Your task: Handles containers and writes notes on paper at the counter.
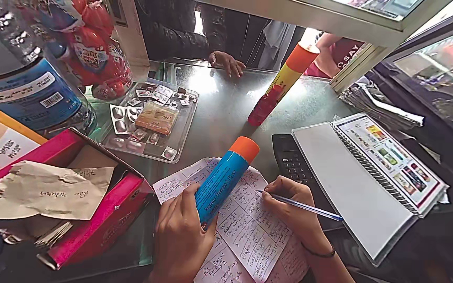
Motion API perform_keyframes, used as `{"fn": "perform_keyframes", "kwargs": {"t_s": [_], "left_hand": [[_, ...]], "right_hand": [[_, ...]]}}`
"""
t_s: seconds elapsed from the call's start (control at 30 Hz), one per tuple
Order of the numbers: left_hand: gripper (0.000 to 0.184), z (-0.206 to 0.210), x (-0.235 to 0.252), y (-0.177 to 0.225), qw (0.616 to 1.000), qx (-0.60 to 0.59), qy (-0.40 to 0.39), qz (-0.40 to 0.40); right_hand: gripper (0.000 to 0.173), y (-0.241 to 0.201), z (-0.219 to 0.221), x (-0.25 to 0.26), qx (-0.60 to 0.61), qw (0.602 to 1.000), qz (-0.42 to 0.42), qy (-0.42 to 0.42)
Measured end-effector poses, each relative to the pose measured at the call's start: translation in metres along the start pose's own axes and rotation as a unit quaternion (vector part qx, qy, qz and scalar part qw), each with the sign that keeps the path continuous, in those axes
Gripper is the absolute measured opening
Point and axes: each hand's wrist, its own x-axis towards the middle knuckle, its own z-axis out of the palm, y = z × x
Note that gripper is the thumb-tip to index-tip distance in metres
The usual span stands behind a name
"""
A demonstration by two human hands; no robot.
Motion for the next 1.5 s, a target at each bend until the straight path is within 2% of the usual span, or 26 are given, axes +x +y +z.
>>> {"fn": "perform_keyframes", "kwargs": {"t_s": [0.97,1.5], "left_hand": [[0.059,-0.0003,0.0003,-0.003,1.0,0.007,0.001,0.004],[0.06,-0.0009,-0.0005,-0.0019,1.0,0.017,-0.001,0.002]], "right_hand": [[0.006,0.001,-0.0003,0.0004,-0.051,0.997,0.043,0.034],[0.008,0.0003,-0.0016,0.0003,-0.03,0.996,0.066,0.042]]}}
